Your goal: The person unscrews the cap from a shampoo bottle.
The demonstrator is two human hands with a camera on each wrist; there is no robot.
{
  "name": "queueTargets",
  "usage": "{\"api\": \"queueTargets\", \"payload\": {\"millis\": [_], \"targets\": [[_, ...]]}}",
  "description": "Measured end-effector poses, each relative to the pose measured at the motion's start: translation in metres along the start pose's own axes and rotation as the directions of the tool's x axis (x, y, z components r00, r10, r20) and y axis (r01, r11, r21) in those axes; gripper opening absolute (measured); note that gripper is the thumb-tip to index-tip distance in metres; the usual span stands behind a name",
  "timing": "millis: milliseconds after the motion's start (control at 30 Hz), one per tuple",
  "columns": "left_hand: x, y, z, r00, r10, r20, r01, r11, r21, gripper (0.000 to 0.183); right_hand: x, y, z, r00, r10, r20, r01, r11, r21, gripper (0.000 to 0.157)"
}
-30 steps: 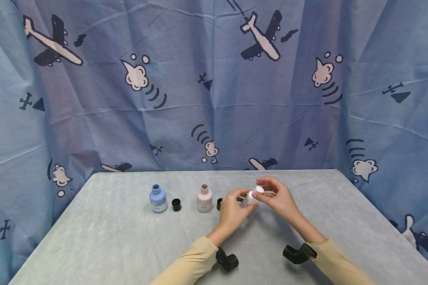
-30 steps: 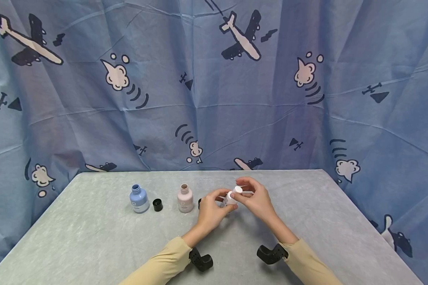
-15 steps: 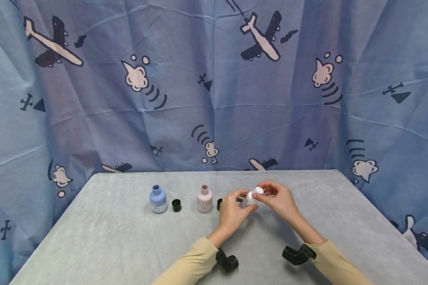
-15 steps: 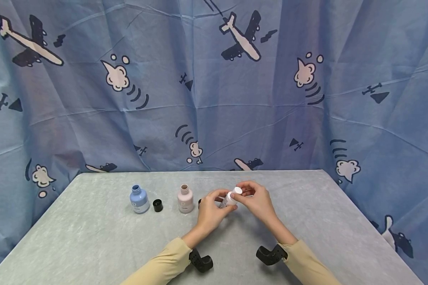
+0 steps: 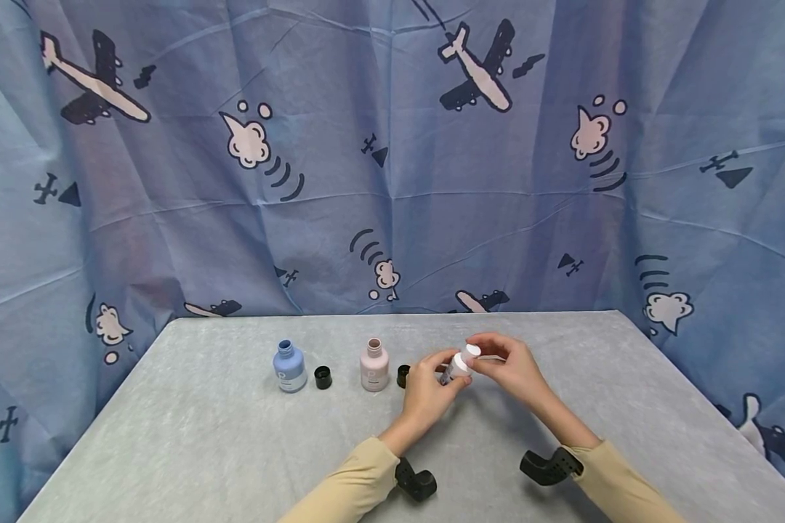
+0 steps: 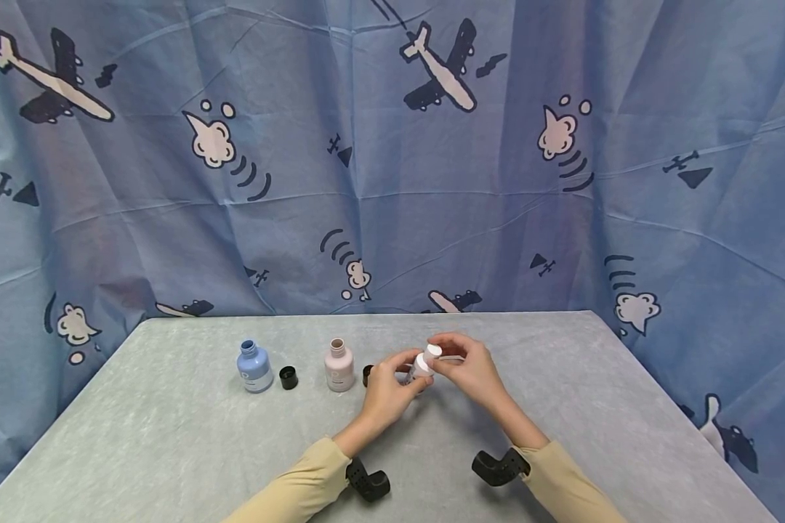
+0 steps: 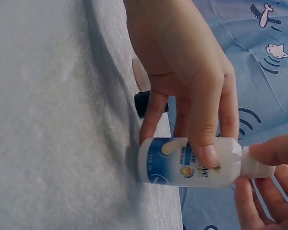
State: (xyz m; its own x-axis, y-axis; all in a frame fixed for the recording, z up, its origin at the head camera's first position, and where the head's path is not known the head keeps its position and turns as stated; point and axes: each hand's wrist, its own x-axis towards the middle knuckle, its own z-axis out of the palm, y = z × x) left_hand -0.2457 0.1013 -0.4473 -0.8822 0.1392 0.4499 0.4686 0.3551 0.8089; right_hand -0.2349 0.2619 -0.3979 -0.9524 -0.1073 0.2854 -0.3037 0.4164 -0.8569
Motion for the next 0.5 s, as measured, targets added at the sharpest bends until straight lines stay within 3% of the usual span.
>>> {"api": "queueTargets", "payload": {"millis": [267, 500], "targets": [[-0.0014, -0.0018, 0.0017, 1.000, -0.019, -0.013, 0.019, 0.999, 0.025, 0.039, -0.0002, 0.0047, -0.0024, 0.995, -0.062, 0.083, 0.060, 0.998, 0.022, 0.043], [0.0010, 0.0003, 0.0025, 0.999, -0.008, -0.042, 0.011, 0.998, 0.069, 0.038, 0.0004, 0.0033, -0.0010, 1.000, 0.017, 0.009, -0.016, 0.995, -0.098, 0.049]]}}
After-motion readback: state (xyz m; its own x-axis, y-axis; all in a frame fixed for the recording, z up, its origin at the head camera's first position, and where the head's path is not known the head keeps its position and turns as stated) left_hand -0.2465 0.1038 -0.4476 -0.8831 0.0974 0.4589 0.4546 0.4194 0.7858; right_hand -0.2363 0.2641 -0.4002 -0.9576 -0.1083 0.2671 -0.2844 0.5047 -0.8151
